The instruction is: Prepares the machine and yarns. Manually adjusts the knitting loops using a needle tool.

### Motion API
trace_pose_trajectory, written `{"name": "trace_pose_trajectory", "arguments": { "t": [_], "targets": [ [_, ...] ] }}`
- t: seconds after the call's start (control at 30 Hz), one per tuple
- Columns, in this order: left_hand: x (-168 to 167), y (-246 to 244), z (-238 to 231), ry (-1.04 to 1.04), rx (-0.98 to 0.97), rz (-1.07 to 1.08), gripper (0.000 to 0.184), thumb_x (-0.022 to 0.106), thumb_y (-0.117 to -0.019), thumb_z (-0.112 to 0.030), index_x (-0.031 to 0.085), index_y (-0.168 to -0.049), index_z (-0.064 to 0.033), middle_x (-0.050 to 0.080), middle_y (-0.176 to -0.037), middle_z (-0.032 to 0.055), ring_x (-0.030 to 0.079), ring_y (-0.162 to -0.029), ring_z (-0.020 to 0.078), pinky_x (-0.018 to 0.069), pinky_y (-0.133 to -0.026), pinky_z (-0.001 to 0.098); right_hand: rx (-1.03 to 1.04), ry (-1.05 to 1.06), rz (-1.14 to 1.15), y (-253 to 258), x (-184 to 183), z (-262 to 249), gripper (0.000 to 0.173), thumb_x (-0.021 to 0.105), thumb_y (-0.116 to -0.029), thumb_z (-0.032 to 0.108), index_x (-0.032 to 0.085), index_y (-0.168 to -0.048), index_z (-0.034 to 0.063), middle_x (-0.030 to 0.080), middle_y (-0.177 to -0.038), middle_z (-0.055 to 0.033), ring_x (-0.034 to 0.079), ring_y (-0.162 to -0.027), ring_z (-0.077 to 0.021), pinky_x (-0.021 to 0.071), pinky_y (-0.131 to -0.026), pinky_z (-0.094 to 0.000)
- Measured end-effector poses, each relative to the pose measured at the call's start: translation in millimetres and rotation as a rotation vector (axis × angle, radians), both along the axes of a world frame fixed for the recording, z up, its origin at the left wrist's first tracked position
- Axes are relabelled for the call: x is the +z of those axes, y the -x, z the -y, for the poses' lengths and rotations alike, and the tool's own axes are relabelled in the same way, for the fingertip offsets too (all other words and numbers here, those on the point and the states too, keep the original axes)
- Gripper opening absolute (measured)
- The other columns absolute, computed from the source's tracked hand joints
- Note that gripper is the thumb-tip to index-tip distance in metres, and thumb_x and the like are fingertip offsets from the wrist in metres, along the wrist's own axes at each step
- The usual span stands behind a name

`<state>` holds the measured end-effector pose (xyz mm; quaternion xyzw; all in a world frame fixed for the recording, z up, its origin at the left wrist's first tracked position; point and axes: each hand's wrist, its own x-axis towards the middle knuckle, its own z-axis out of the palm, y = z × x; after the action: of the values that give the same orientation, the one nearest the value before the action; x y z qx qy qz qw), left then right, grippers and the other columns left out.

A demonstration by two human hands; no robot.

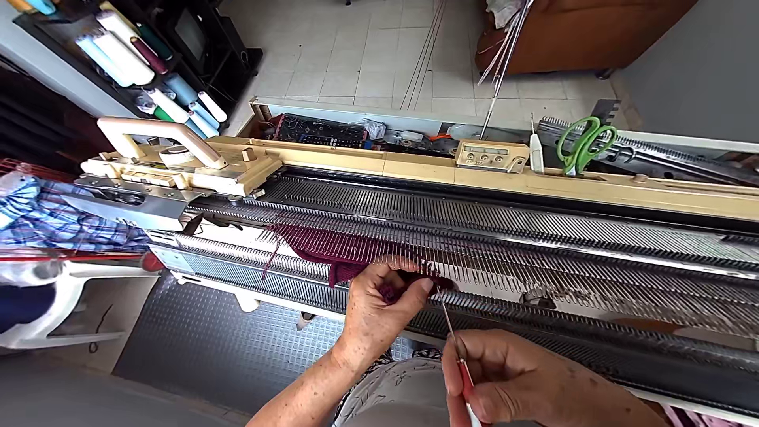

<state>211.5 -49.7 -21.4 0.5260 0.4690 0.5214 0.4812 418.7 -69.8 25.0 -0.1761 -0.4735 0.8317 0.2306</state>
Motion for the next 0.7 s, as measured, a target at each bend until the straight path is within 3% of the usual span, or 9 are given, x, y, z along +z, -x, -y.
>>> {"name": "trace_pose_trajectory", "arguments": {
  "t": [0.2,0.33,0.7],
  "targets": [
    [-2.6,8.0,-1.5,-0.030,-0.043,0.027,0.008,0.072,-0.0873,-0.002,0.073,-0.095,-0.0006,0.066,-0.072,-0.0056,0.061,-0.068,-0.0014,0.0524,-0.066,0.0169,-0.103,0.046,0.032,15.5,-27.9,-32.2,0.014,0.060,-0.1025,0.017,0.062,-0.114,0.0111,0.074,-0.101,0.0012,0.073,-0.092,-0.0077,0.0622,-0.075,-0.0222],
    [0.3,6.9,-0.4,-0.021,-0.015,-0.017,0.007,0.072,-0.0864,-0.001,0.074,-0.093,0.0001,0.064,-0.069,-0.0060,0.059,-0.065,-0.0021,0.0510,-0.065,0.0158,-0.080,0.011,-0.009,10.1,-7.9,-9.2,0.022,0.070,-0.0966,0.020,0.063,-0.116,0.0118,0.074,-0.098,0.0003,0.074,-0.088,-0.0077,0.0627,-0.074,-0.0231],
    [1.7,5.6,0.1,-0.057,-0.010,-0.078,0.010,0.073,-0.0856,-0.002,0.074,-0.096,-0.0001,0.061,-0.066,-0.0071,0.057,-0.061,-0.0024,0.0499,-0.062,0.0154,-0.006,0.037,-0.020,1.6,-1.5,5.0,0.025,0.073,-0.0944,0.026,0.064,-0.114,0.0135,0.073,-0.097,0.0030,0.071,-0.089,-0.0030,0.0592,-0.078,-0.0184]
  ]
}}
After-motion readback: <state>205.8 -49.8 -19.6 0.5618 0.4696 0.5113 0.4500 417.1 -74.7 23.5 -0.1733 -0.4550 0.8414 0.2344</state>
